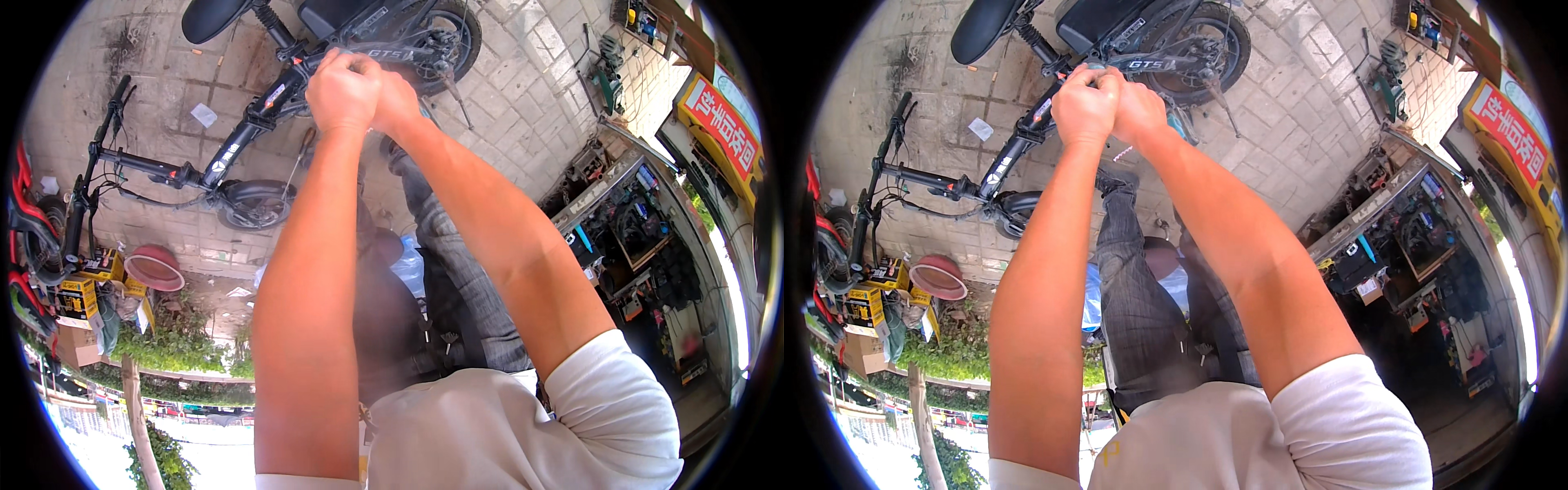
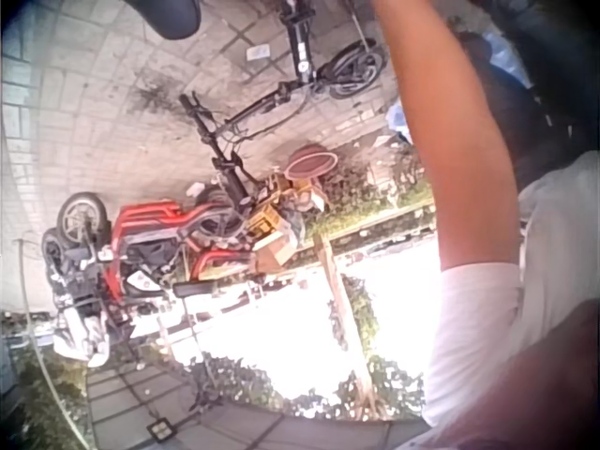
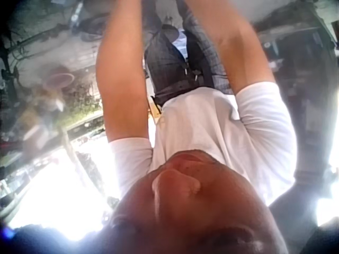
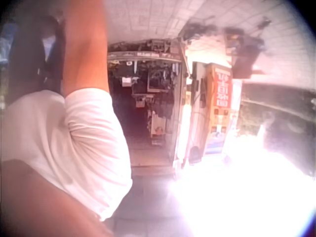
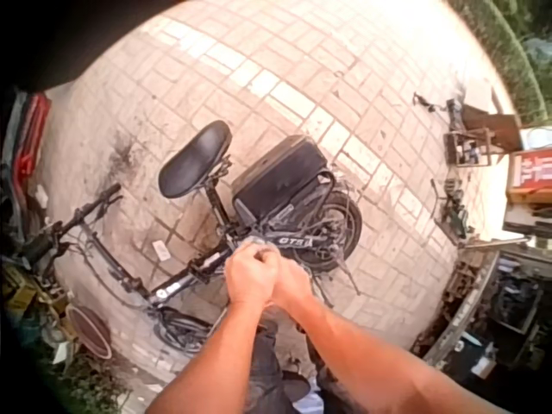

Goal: The person uses a cordless drill and a screwdriver to remove bolts and screws from the rear frame and seat post area of a bicycle. They manipulate the seat post and frame components while sitting on the ground.

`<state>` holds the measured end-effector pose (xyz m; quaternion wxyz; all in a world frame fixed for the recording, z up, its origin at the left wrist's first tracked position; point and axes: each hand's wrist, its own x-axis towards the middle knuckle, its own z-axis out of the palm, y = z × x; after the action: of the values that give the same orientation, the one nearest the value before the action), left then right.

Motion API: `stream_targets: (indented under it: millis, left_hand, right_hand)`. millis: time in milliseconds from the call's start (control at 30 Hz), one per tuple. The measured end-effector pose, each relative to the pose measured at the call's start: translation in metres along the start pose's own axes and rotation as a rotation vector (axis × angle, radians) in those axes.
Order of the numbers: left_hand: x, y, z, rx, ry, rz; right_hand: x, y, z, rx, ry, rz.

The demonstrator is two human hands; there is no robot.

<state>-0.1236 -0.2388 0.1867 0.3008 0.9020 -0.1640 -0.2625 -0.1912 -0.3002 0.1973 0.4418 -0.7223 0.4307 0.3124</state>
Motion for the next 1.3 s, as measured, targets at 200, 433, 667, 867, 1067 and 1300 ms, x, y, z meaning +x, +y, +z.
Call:
stream_targets:
  millis: [200,433,667,867,1067,1300]
  left_hand:
    - [0.005,-0.004,-0.014,-0.122,-0.040,-0.104]
    - [0.001,-0.020,-0.014,-0.208,0.041,-0.125]
    - [-0.006,-0.030,-0.014,-0.250,0.067,-0.104]
    - [-0.014,-0.039,-0.009,-0.230,0.083,-0.067]
    - [-0.021,-0.040,-0.003,-0.169,0.093,0.017]
    - [-0.024,-0.028,0.012,-0.088,0.086,0.073]
  right_hand:
    - [0.005,-0.015,-0.001,-0.139,0.002,-0.002]
    - [0.004,-0.019,0.006,-0.210,0.016,-0.062]
    - [0.004,-0.014,0.016,-0.281,0.050,-0.088]
    - [0.001,-0.007,0.025,-0.262,0.090,-0.112]
    - [0.003,0.008,0.037,-0.220,0.136,-0.092]
    - [0.003,0.023,0.036,-0.103,0.172,-0.097]
